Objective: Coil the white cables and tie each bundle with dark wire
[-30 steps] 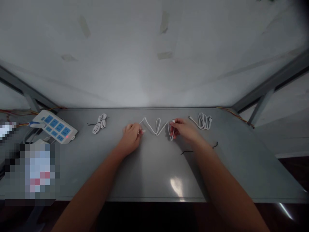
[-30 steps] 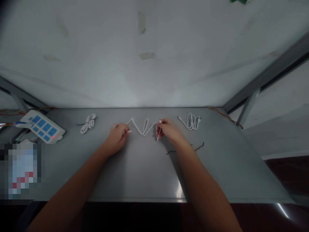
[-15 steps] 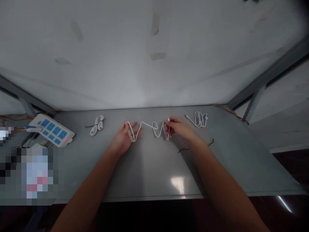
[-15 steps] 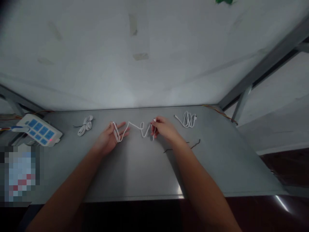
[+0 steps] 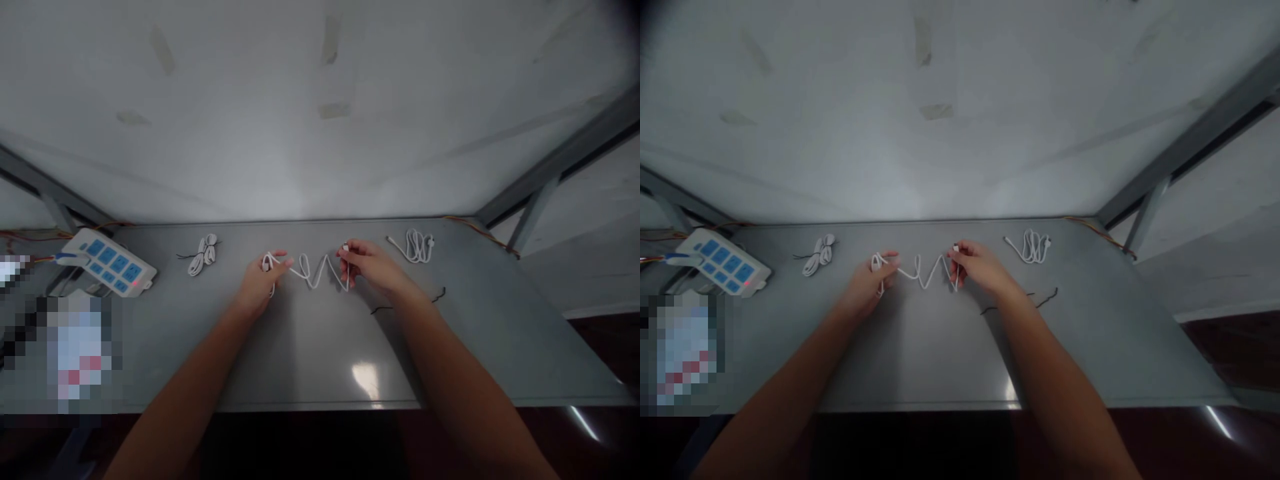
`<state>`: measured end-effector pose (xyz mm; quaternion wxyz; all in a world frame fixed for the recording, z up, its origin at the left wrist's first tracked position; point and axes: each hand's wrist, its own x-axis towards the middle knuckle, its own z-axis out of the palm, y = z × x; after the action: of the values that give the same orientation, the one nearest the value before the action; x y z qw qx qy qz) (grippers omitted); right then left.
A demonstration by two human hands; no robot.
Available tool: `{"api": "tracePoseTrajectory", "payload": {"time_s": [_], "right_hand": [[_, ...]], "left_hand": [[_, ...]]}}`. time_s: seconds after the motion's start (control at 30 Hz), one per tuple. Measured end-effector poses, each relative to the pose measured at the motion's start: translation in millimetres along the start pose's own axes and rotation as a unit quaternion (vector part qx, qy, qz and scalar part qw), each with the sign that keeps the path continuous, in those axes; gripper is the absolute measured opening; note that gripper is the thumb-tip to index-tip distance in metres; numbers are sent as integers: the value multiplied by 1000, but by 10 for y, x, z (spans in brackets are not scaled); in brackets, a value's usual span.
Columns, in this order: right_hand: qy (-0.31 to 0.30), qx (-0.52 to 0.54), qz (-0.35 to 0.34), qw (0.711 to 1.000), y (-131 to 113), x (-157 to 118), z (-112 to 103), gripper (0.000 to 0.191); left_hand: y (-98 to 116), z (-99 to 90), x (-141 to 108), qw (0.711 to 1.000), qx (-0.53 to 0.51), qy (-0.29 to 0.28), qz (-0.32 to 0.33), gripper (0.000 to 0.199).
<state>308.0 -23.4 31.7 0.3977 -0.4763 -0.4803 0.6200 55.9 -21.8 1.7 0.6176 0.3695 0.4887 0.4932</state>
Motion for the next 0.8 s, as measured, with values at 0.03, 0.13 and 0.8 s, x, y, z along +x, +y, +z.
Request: {"api": "tracePoseTrajectory", "payload": {"time_s": [0.03, 0.13, 0.8], "right_hand": [[-2, -1, 1, 1000, -1, -1, 5, 32], [-7, -4, 5, 1000, 1, -3, 15, 32], [17, 18, -44, 999, -18, 2, 8, 36]], "left_hand": [[13, -7, -3, 1000, 5, 10, 7, 39], [49, -32, 2, 999, -27, 34, 21, 17], [96, -88, -57, 984, -104, -66, -132, 33]]}}
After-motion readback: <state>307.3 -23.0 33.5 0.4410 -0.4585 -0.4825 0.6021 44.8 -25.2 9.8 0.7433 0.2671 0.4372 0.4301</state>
